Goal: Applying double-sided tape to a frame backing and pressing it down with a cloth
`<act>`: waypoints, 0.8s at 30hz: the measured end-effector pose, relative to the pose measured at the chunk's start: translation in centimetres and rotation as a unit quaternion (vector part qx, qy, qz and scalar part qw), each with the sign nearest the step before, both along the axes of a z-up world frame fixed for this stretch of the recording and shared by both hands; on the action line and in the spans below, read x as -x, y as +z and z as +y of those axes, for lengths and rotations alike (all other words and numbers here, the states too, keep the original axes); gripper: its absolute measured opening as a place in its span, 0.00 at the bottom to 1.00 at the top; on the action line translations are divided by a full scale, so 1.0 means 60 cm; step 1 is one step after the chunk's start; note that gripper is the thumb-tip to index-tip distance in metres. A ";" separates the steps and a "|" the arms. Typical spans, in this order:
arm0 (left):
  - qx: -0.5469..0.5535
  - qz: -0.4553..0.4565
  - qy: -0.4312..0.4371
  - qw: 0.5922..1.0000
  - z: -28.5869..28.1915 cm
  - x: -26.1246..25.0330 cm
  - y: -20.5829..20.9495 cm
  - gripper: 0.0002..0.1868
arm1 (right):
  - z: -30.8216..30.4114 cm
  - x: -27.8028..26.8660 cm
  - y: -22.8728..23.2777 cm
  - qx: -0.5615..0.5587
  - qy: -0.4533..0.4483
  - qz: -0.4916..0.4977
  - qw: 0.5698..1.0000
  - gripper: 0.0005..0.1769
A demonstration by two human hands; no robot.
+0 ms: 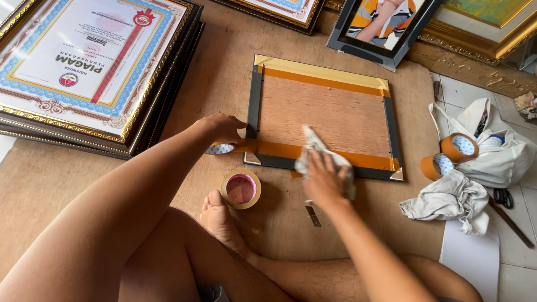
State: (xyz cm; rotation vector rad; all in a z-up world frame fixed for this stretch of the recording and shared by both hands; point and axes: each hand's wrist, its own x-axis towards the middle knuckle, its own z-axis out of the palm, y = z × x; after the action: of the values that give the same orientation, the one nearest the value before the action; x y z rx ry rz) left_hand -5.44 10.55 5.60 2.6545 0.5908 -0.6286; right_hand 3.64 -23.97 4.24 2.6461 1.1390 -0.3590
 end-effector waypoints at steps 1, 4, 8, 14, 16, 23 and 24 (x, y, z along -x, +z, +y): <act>0.000 -0.001 0.001 1.000 0.000 -0.001 -0.002 0.42 | -0.032 -0.032 -0.008 0.000 0.001 -0.001 1.000 0.44; -0.006 0.005 0.002 1.000 -0.004 0.000 0.002 0.43 | -0.121 -0.123 -0.029 0.037 -0.107 -0.011 0.994 0.46; -0.013 0.015 -0.014 1.000 -0.006 -0.003 0.005 0.43 | -0.191 -0.236 -0.119 0.013 -0.168 -0.023 0.985 0.50; -0.023 0.017 -0.035 0.999 0.008 -0.016 -0.033 0.42 | -0.024 -0.024 -0.015 -0.020 0.014 -0.022 0.999 0.44; -0.035 0.015 -0.045 0.998 0.009 -0.016 -0.021 0.42 | 0.040 0.021 0.008 -0.048 0.068 0.006 0.996 0.44; -0.010 0.001 -0.029 1.000 0.018 -0.018 -0.034 0.43 | 0.151 0.043 -0.017 -0.094 0.119 0.087 0.985 0.44; -0.006 -0.011 -0.017 1.000 0.020 -0.019 -0.038 0.43 | 0.153 0.045 -0.014 -0.097 0.106 0.084 0.986 0.44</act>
State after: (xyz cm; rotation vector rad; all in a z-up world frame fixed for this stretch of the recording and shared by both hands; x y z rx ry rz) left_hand -4.30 11.74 3.32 2.6848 0.5476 -0.6058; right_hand 0.96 -14.81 3.38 2.6610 1.5679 -0.4567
